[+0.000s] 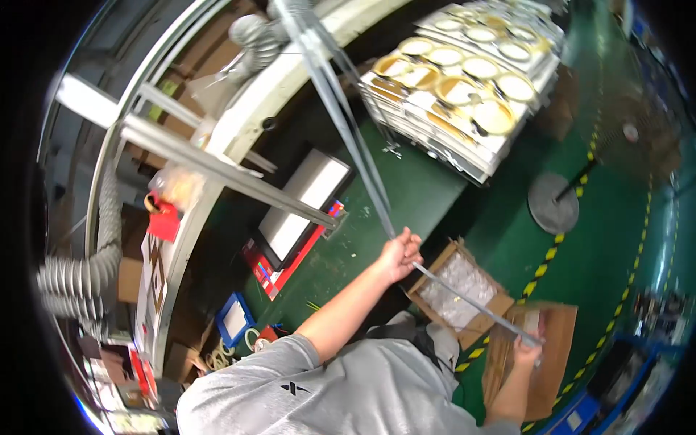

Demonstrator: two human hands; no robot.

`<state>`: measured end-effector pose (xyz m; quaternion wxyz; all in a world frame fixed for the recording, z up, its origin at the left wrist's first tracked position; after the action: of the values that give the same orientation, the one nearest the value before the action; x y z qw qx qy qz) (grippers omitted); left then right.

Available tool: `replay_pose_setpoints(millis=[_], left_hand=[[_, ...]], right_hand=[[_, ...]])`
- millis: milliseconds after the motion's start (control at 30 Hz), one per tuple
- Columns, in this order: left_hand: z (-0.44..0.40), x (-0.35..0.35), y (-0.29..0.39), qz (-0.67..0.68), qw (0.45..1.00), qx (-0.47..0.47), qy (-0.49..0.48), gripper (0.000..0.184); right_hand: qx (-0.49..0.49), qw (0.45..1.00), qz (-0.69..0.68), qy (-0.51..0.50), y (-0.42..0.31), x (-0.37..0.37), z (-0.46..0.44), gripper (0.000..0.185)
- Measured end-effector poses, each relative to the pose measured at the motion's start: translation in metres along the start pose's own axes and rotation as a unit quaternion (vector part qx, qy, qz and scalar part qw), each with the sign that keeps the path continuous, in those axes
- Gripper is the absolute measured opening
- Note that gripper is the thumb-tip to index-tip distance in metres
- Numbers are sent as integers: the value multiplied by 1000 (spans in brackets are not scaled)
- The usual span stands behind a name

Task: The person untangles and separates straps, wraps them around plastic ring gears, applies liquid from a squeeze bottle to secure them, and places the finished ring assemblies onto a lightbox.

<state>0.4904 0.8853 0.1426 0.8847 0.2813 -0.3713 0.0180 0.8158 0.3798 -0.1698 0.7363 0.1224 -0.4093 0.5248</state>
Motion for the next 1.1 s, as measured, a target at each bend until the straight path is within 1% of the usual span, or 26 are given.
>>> replay_pose_setpoints(millis=[33, 67, 100, 167, 200, 233, 267, 300, 333, 367, 400, 433, 467, 500, 533, 567, 600, 667, 700, 800, 833, 867, 900, 933, 1000, 1100], left_hand=[[-4, -4, -3, -11, 1000, 3, -2, 50], [-8, -4, -7, -20, 1000, 4, -7, 50], [-8, -3, -6, -41, 999, 7, -2, 51], [-3, 10, -5, -52, 999, 4, -2, 49], [0, 12, -4, -56, 998, 6, 0, 49], [-4, 11, 1, -61, 998, 26, 7, 51], [-11, 7, 2, -63, 997, 35, 19, 53], [-14, 0, -8, -64, 997, 30, 35, 55], [-13, 1, -8, -45, 998, 35, 13, 53], [-18, -5, -2, -55, 996, 70, -14, 49], [-13, -7, 3, -67, 996, 64, -4, 47], [-9, -9, 7, -80, 995, 58, 6, 44], [12, 6, 11, -88, 994, 27, 66, 48], [-8, -16, 11, -118, 992, 23, 21, 49], [-6, -14, 13, -122, 992, 15, 28, 50], [-12, -26, 12, -73, 997, 9, 11, 50], [-9, -20, 10, -43, 999, 9, 32, 50], [-14, -19, 8, -61, 998, 1, -4, 50], [-16, -21, 8, -63, 998, 1, -2, 50], [-15, -16, 5, -74, 997, 0, -2, 49], [-16, -15, 5, -78, 997, -2, 0, 49], [-18, -14, 5, -82, 997, -1, 4, 49], [-19, -10, 3, -83, 997, -3, -5, 48], [-19, -5, 1, -95, 995, -2, -10, 47], [-20, 6, -1, -123, 992, 5, -15, 46], [-20, 24, -1, -177, 983, 16, -35, 39]], right_hand=[[-2, 1000, -4, -11, -11, -2, -8, 46], [-4, 999, -26, 24, -30, 6, -9, 48], [-35, 999, 7, 33, -48, 27, -20, 50], [-101, 990, 67, 68, -79, 49, -16, 54], [-105, 991, 63, 55, -92, 73, -14, 59], [-108, 991, 58, 50, -106, 103, -15, 65], [-115, 993, -7, -9, -112, 148, -14, 76], [-119, 991, 47, -28, -106, 217, 17, 86], [-114, 990, 64, -48, -104, 261, 40, 86], [-100, 988, 92, -78, -125, 247, 35, 80], [-140, 982, 123, -35, -151, 233, 39, 84], [-139, 965, 218, -31, -199, 179, 36, 81], [-165, 956, 235, 53, -211, 188, 85, 78], [-205, 948, 208, 127, -244, 154, 98, 75], [-248, 934, 169, 195, -258, 144, 122, 73], [-277, 923, 158, 216, -272, 132, 141, 73], [-299, 915, 149, 229, -278, 127, 152, 73], [-306, 908, 144, 248, -277, 121, 170, 74], [-311, 905, 141, 255, -277, 119, 177, 74], [-284, 925, 134, 215, -285, 47, 170, 76], [-256, 945, 122, 161, -286, 3, 146, 75], [-242, 943, 113, 199, -272, -22, 135, 70], [-233, 939, 117, 223, -249, -22, 130, 64], [-226, 951, 37, 209, -239, -61, 103, 51], [-156, 953, 87, 245, -176, -3, 115, 41], [-131, 952, 118, 249, -153, -22, 96, 33]])
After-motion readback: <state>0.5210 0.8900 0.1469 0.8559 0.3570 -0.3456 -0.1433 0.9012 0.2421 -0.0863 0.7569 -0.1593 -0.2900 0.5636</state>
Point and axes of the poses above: each hand's wrist, its own z-axis away from the middle knuckle, its own x-axis out of the palm, y = z × x, the point moved 10 cm from there along -z, towards the middle knuckle, and after that the axes turned 14 degrees about -y, right-handed, at the moved point
